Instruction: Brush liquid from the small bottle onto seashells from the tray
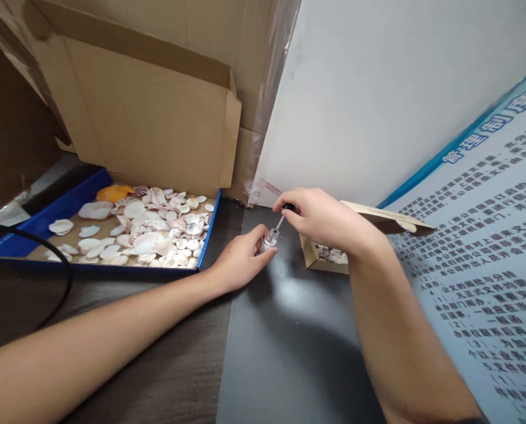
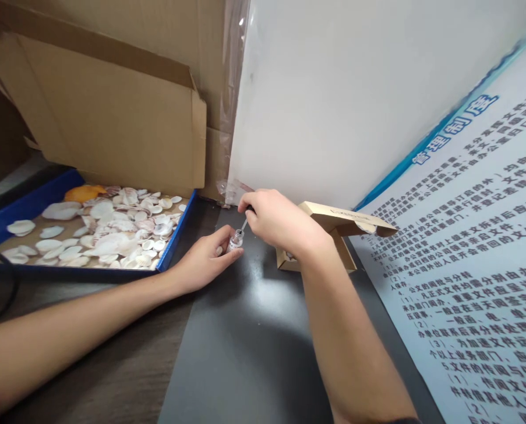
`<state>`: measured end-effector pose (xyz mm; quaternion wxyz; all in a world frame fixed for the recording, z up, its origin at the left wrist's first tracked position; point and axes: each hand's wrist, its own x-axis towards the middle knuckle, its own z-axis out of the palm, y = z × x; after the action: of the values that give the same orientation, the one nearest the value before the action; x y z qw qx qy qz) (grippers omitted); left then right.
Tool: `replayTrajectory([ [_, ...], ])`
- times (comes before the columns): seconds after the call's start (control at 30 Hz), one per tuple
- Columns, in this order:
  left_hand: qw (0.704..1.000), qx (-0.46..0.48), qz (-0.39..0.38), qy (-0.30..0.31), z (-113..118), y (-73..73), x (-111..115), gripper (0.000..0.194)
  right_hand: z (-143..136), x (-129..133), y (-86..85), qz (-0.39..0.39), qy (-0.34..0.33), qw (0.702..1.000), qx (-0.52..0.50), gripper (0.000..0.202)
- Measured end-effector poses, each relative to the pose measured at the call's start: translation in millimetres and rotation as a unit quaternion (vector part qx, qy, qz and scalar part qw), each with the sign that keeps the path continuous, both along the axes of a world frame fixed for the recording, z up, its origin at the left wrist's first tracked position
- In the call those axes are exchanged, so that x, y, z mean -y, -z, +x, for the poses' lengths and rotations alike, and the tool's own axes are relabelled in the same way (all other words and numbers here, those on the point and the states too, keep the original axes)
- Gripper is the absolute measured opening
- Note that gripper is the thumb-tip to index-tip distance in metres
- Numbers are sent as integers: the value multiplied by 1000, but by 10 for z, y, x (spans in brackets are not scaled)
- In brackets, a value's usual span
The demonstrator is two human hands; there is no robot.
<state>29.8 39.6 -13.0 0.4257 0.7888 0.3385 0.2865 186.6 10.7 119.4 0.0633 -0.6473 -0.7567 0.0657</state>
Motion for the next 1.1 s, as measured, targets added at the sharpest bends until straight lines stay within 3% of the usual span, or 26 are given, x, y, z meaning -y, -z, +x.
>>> replayTrajectory([
  [0.37, 1000, 1, 1, 2, 6, 26, 4, 23, -18, -17, 63, 41, -25, 997, -63, 10],
  [0.63, 1000, 19, 11, 0, -2, 15, 8, 22, -31, -36, 79, 50, -10, 997, -61, 19],
  [0.93, 999, 34, 10, 2, 1, 28, 3, 24, -75, -35, 101, -46, -13, 998, -36, 31],
  [1.1, 999, 40, -1, -6, 2, 2, 11, 28, -121, -73, 155, -19, 2, 1000, -5, 31],
])
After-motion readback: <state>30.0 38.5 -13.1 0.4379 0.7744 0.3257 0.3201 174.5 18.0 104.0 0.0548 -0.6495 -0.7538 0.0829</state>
